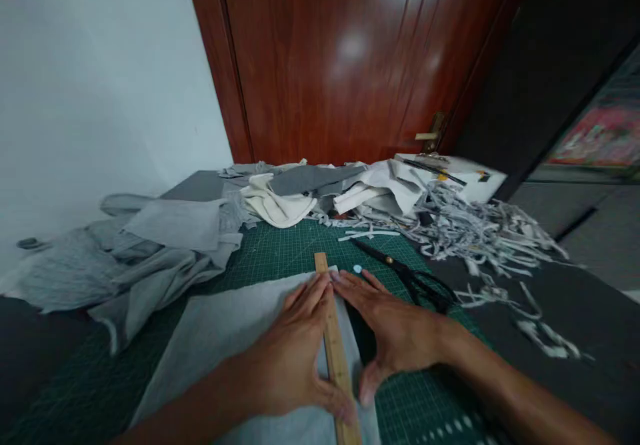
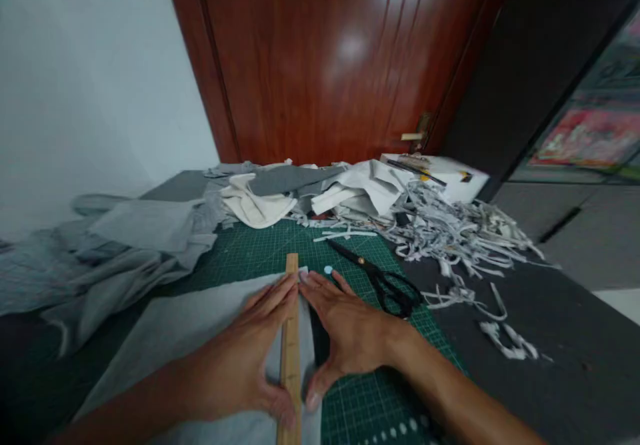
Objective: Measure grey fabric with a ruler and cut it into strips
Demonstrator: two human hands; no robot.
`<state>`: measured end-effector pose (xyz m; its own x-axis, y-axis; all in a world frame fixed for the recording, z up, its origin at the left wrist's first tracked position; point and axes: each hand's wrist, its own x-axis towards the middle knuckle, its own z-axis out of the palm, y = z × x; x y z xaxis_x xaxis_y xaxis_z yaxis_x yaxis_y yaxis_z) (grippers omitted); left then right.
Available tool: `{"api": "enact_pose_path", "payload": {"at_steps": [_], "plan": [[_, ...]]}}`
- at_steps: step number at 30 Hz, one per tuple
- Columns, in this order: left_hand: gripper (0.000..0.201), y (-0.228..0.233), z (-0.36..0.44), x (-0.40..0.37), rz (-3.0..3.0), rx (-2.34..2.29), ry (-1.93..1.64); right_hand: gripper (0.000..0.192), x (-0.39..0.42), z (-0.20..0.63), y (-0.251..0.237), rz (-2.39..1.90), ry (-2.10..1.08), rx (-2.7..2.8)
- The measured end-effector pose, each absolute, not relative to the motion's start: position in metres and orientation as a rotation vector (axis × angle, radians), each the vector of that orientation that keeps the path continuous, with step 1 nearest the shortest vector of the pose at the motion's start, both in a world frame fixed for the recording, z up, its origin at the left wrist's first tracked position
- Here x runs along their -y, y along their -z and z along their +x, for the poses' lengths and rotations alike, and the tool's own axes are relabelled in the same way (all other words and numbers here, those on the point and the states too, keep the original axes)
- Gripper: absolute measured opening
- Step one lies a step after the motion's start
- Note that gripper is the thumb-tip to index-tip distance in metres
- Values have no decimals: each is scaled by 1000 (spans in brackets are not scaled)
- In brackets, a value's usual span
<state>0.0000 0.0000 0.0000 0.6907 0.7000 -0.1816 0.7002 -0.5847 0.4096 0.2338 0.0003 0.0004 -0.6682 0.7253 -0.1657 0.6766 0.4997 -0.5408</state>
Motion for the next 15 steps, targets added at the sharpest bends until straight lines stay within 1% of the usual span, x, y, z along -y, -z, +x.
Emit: {"api": "enact_pose_path", "payload": {"at_steps": [8,12,15], "plan": [[153,0,0,1,2428,-1021,-86,159,-1,231,-7,-1240,-936,2652],[156,8,-3,1,2443,-1033,-149,158,-1,233,-4,-1217,-915,2641],[154,16,-6,1,2485,-1032,-222,156,-1,235,-1,-1210,-897,2626]]}}
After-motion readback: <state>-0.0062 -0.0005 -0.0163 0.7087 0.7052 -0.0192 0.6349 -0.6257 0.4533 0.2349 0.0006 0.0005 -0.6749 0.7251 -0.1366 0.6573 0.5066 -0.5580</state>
